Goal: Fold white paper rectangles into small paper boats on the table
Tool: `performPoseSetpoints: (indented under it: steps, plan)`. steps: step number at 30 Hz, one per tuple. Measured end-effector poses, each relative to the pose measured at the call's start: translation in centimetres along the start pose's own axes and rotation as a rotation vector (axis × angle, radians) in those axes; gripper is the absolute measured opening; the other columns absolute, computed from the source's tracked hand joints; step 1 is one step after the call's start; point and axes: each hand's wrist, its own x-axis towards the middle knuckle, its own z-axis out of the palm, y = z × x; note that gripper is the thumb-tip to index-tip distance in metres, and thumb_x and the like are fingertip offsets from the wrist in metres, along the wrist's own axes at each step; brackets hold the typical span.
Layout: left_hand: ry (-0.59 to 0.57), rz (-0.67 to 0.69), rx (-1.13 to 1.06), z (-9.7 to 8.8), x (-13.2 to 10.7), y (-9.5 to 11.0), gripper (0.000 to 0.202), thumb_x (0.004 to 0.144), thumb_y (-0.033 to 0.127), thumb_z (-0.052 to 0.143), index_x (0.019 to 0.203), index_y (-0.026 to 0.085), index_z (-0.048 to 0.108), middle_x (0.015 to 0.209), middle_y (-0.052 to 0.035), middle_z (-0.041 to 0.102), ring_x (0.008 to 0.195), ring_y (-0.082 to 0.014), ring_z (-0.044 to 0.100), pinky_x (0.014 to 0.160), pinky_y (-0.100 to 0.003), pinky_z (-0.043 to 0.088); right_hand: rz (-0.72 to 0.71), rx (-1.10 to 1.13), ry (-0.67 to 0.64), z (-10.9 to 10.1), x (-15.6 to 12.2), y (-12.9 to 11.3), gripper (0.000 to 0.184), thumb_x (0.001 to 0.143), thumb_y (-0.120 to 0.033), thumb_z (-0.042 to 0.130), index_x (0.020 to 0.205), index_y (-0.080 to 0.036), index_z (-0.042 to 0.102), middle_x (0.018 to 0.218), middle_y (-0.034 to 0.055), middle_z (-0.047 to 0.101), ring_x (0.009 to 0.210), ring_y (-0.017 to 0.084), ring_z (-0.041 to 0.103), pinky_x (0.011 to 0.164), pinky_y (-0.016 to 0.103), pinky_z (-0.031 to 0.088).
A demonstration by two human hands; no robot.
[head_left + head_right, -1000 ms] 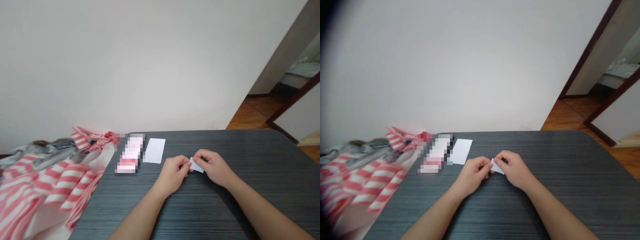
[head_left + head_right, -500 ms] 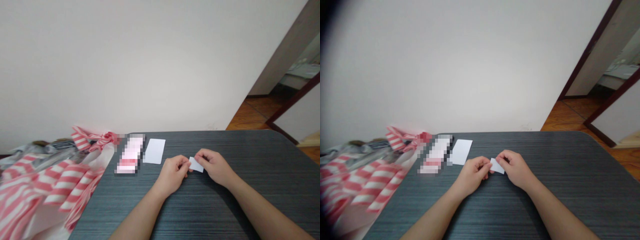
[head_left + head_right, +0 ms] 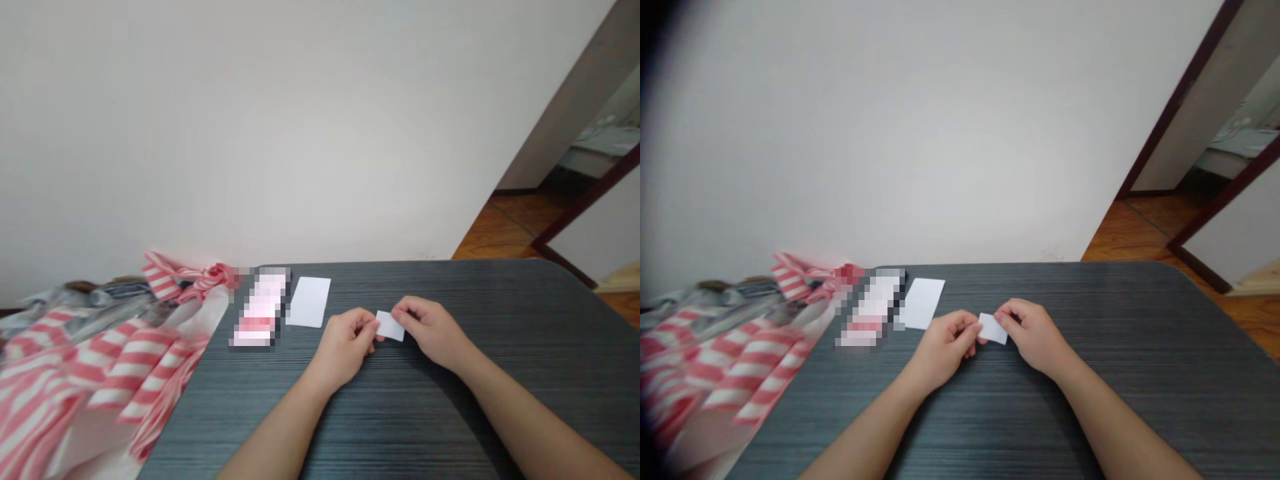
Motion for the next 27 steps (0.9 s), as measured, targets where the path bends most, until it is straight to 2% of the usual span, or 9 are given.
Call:
performPoseSetpoints:
  steps: [12,27]
  plan:
    - [0.020,0.005,-0.135,0.16,0.22,-0.68,0.025,0.090,0.037,0.052,0.082,0.016,0.063,0.060,0.0011,0.060,0.054,-0.0115,0.055,0.055,-0.022,0.042,-0.009,0.024,-0.007,-0.59,-0.17,0.27,0.023,0.091,-0.030,0.052,0.075,-0.019,0.066,0.074,0.0013,0.066,0.072,0.018,0.059,0.068,0.028,0.045]
    - [0.021,-0.013,-0.167,0.20,0.32,-0.63,0.025,0.089,0.037,0.054,0.081,0.015,0.064,0.060,0.0007,0.059,0.053,-0.0110,0.054,0.054,-0.021,0.042,0.015,0.035,0.028,-0.19,-0.19,0.30,0.020,0.089,-0.029,0.054,0.073,-0.019,0.062,0.070,0.0002,0.064,0.068,0.017,0.057,0.064,0.027,0.044]
